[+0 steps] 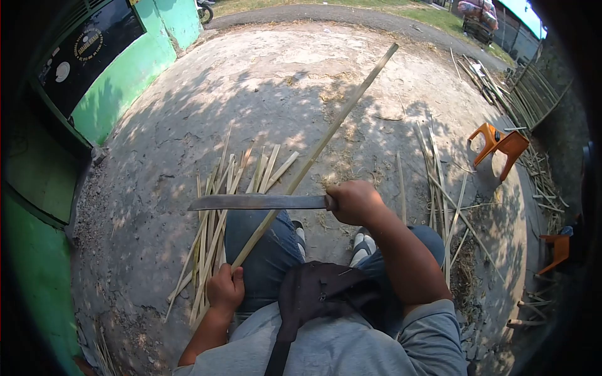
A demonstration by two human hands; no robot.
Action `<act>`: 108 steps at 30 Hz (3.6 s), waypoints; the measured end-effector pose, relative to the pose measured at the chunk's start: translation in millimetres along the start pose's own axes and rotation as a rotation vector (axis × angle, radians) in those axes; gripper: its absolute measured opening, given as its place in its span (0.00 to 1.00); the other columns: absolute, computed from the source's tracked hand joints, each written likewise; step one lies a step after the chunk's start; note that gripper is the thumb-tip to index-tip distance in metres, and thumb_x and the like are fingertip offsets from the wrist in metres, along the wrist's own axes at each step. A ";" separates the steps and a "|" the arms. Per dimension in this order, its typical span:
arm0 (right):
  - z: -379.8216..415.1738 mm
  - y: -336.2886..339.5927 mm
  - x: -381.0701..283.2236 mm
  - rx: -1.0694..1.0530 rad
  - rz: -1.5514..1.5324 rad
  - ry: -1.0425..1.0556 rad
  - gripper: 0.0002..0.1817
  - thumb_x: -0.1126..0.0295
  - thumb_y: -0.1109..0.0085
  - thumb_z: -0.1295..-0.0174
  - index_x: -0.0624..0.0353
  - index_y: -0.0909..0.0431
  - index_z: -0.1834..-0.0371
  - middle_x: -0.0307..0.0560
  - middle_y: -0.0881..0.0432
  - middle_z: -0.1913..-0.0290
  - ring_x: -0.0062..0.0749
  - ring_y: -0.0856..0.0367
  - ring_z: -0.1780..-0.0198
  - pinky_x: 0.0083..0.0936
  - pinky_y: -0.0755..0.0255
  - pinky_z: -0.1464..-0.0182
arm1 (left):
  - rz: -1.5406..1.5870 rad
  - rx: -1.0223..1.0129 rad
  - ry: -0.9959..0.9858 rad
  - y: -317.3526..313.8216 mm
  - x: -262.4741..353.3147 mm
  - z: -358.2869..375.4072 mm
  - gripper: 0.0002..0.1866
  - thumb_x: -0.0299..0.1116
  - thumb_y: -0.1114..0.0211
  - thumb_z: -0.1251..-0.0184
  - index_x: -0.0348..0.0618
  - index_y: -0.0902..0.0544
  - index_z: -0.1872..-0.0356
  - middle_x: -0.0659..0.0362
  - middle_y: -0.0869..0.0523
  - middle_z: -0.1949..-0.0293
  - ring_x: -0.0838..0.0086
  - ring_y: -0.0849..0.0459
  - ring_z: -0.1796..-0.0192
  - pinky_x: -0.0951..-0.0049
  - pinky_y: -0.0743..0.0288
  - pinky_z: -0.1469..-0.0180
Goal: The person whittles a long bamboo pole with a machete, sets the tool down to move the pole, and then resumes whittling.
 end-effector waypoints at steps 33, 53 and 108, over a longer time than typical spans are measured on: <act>-2.3 10.6 77.3 0.114 -0.345 -0.458 0.15 0.60 0.28 0.37 0.61 0.16 0.62 0.59 0.15 0.69 0.48 0.15 0.66 0.41 0.22 0.58 | -0.034 -0.065 0.029 4.0 -3.9 -2.5 0.28 0.57 0.46 0.18 0.42 0.26 0.72 0.42 0.19 0.79 0.36 0.17 0.72 0.41 0.27 0.71; 18.1 58.5 65.5 0.467 -0.552 -0.308 0.19 0.62 0.22 0.38 0.64 0.18 0.53 0.41 0.22 0.78 0.22 0.28 0.75 0.28 0.29 0.69 | 0.095 -0.038 -0.024 -6.6 -14.6 -0.5 0.28 0.55 0.46 0.17 0.41 0.27 0.73 0.41 0.21 0.79 0.36 0.19 0.72 0.42 0.29 0.71; 117.5 246.6 -51.2 0.720 -0.965 0.121 0.27 0.49 0.41 0.30 0.62 0.34 0.46 0.42 0.30 0.60 0.28 0.24 0.67 0.27 0.26 0.65 | 0.130 -0.070 -0.001 -0.7 -10.0 -9.0 0.28 0.57 0.48 0.17 0.42 0.26 0.71 0.42 0.20 0.79 0.37 0.18 0.72 0.43 0.29 0.72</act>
Point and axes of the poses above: each hand's wrist, its own z-axis away from the middle knuckle, its own y-axis out of the back of the hand, x = y × z, the point moved 4 cm from there along -z, towards the middle knuckle
